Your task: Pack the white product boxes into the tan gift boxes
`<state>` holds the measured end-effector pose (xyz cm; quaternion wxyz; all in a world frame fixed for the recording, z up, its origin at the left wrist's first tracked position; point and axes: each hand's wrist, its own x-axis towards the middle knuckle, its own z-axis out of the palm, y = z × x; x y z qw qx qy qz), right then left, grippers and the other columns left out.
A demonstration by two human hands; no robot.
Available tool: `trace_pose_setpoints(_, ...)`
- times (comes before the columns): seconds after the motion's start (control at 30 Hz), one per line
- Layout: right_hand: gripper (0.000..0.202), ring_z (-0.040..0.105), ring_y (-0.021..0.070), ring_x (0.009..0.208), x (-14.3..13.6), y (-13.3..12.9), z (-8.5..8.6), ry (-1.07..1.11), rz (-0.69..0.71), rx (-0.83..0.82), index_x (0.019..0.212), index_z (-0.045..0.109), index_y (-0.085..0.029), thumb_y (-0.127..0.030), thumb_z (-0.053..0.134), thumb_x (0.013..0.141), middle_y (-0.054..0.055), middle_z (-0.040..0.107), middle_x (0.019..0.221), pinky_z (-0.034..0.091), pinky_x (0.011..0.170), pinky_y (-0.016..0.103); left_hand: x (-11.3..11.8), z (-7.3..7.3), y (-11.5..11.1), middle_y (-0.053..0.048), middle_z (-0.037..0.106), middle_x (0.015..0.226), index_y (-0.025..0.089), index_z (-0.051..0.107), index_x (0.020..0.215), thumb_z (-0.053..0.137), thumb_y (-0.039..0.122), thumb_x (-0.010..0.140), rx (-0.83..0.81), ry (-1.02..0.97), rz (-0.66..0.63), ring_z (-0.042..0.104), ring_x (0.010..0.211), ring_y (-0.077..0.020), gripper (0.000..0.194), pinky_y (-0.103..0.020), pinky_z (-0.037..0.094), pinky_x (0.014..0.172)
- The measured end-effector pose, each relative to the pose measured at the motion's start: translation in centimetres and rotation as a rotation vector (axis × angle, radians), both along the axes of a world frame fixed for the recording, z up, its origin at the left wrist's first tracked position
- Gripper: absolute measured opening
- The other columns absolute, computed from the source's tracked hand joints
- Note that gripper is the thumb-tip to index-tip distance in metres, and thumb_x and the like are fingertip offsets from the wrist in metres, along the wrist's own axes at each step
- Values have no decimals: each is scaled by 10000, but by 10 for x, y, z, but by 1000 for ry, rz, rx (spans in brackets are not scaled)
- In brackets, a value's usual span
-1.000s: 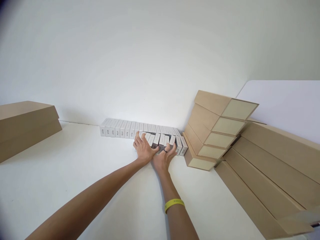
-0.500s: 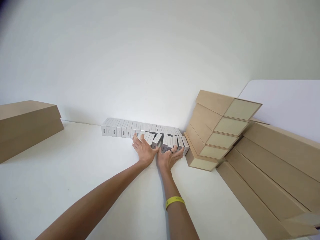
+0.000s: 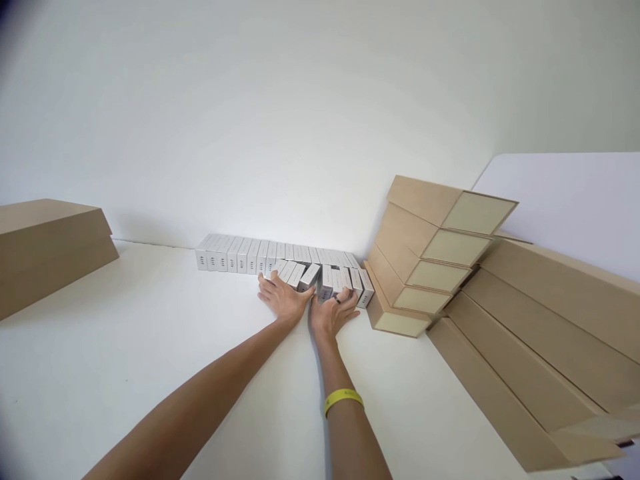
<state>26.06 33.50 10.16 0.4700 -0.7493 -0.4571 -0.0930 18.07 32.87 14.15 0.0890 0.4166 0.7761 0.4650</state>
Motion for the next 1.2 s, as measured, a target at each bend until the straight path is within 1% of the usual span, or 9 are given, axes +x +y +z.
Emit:
trace_pose_setpoints(0.13,734,347,359,1322,-1,-3,1,9,15,0,1406,384,-190,-607,614,848,145,317,1478,245,1109,589,6,-2,4,-276,187,1518,175,245,1337,831,496,572,5,6,35,244,1418,-454,1015,-602,180,1153)
trace_pose_setpoints(0.27,719,410,334,1252,-2,-6,3,31,35,-1,1377,404,-193,-614,620,837,137,378,1412,332,1055,549,11,-4,5,-272,201,1503,165,277,1318,805,479,611,11,25,46,295,1383,-440,937,-560,217,1140)
trace_pose_setpoints(0.37,795,360,358,1286,0,-7,4,66,22,9,1389,374,-185,-616,661,786,151,335,1433,303,1072,560,10,-5,3,-259,221,1482,162,287,1311,806,476,609,15,38,40,327,1354,-434,928,-535,251,1122)
trace_pose_setpoints(0.53,1073,206,437,1367,6,-5,7,134,41,1,1423,278,-113,-630,769,621,254,159,1505,258,1105,566,5,-7,0,-243,233,1471,173,268,1315,805,471,590,31,71,23,341,1341,-418,950,-514,265,1115)
trace_pose_setpoints(0.7,1101,196,432,1372,9,-3,9,143,68,9,1386,303,-91,-574,819,542,280,237,1461,137,1150,581,1,-10,-2,-249,208,1489,172,254,1323,804,485,565,41,90,-1,326,1355,-418,987,-513,267,1119)
trace_pose_setpoints(0.77,1082,192,438,1369,9,-2,9,145,67,18,1359,321,-98,-558,828,521,274,251,1439,128,1146,587,1,-11,-3,-245,196,1497,175,253,1327,795,497,562,42,93,-10,311,1365,-425,991,-517,264,1122)
trace_pose_setpoints(0.87,1032,215,439,1343,9,0,8,149,75,29,1336,322,-105,-536,815,539,263,222,1439,203,1128,554,0,-12,-4,-240,176,1510,179,247,1339,770,500,571,43,102,-28,298,1377,-428,983,-520,259,1125)
trace_pose_setpoints(1.0,969,249,407,1323,10,5,7,143,88,33,1331,306,-121,-532,785,596,229,213,1448,248,1116,532,-2,-13,-6,-247,165,1515,171,267,1343,757,503,581,35,118,-60,299,1375,-439,965,-522,260,1122)
trace_pose_setpoints(1.2,695,329,359,1284,12,6,7,155,84,12,1347,343,-172,-542,628,833,161,249,1449,306,1070,555,-5,-14,-8,-253,150,1522,166,275,1364,747,553,613,24,128,-82,297,1377,-443,967,-521,265,1119)
